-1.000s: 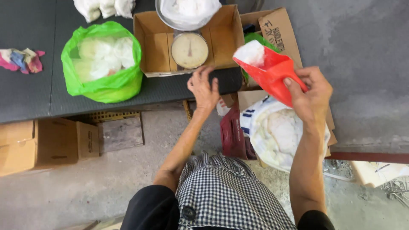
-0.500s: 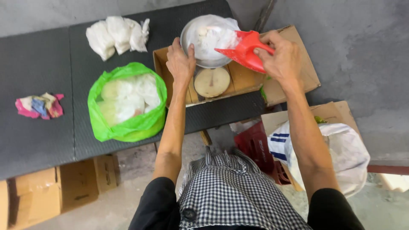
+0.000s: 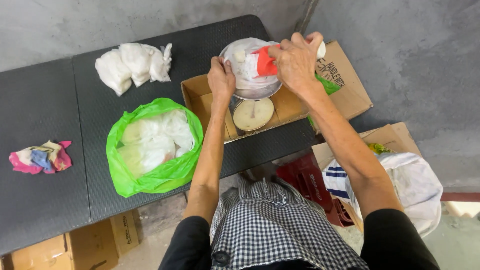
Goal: Measure portions of white powder and pack them into plastic bags using a scoop and scale.
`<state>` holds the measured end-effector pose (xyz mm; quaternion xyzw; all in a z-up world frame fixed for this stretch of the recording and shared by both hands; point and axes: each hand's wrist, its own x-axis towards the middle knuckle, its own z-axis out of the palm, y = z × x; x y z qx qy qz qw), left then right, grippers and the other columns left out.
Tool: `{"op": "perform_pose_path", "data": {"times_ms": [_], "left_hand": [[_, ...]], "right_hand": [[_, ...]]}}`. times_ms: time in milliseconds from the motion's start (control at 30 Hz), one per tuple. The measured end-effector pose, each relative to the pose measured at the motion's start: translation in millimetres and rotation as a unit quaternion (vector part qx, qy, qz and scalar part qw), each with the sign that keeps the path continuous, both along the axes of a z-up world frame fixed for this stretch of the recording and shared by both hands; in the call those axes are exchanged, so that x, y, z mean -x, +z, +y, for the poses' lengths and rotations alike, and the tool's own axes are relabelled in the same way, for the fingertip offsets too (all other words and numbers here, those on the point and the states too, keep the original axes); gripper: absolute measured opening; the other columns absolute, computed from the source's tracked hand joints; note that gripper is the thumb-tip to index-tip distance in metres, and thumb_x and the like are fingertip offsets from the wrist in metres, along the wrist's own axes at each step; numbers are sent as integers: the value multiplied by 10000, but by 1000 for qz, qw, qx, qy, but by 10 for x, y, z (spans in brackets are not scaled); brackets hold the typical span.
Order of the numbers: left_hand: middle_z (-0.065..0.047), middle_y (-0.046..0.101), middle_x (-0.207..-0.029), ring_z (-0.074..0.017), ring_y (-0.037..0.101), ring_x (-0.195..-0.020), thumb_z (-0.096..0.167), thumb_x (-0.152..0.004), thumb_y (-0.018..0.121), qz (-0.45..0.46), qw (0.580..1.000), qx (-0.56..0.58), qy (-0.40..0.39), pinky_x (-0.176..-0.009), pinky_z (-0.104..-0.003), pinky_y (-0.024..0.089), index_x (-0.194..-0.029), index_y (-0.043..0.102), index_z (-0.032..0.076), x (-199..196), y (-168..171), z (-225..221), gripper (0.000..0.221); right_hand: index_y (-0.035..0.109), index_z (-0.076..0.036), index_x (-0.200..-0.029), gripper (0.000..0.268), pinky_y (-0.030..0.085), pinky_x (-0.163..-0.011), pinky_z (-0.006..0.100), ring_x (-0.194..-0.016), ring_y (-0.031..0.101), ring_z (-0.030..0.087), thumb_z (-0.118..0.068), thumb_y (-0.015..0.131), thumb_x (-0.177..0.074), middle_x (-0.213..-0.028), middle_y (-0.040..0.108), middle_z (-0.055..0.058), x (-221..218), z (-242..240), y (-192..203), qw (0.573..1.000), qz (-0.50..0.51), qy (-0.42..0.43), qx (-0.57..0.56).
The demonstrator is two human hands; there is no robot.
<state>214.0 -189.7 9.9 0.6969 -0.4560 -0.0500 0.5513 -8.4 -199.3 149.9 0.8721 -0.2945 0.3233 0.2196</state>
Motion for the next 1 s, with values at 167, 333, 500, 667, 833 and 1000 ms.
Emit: {"op": "perform_pose_path", "data": {"times_ms": [167,333,500,667,833,1000], "left_hand": [[-185,740,-997,-349,736,-870,223,-971,675,108,992,48,-48,-793,-432,561,-1108,613,26,41,72,23,248],[-186,713,-960,-291,708,-859,208,-817,817,154,984,72,-56,-768,-387,556,-1216,558,-28,-17,84,31,530],[-136,763,-1048,-219,740,-944,137,-880,743,168,980,30,-101,-884,-348,561,-1187,708,-10,-31,-93,-97,342],[-125,760,-1065,-198,703,-946,99,-880,722,258,959,76,-89,-879,-326,549,-1185,691,-33,-27,-189,-212,334],[-123,735,-1097,-175,675,-954,63,-907,703,332,929,114,-116,-878,-309,546,-1221,658,-51,-11,-285,-288,337],[-109,722,-1091,-163,657,-945,28,-897,705,347,919,131,-134,-869,-300,544,-1224,662,-49,-15,-181,-197,339]], "right_hand": [[792,-197,-934,200,307,-974,557,-944,530,219,-55,744,-802,-805,599,-16,-55,32,-19,999,3,-14,42],[783,-168,-925,212,293,-1034,583,-985,534,216,-33,729,-771,-813,581,-24,-68,104,-68,998,21,-1,64],[737,-162,-862,107,307,-1048,572,-986,536,199,-56,727,-846,-775,560,-34,75,46,-57,994,44,-18,96],[740,-175,-873,139,316,-998,553,-961,530,200,-47,712,-830,-759,542,-42,111,169,96,994,34,-26,96],[744,-176,-896,144,317,-978,547,-956,530,202,-51,718,-830,-762,544,-45,5,263,61,997,9,5,77],[741,-184,-878,138,317,-940,537,-959,546,201,-66,721,-808,-781,582,-39,98,80,-200,998,30,-23,59]]}}
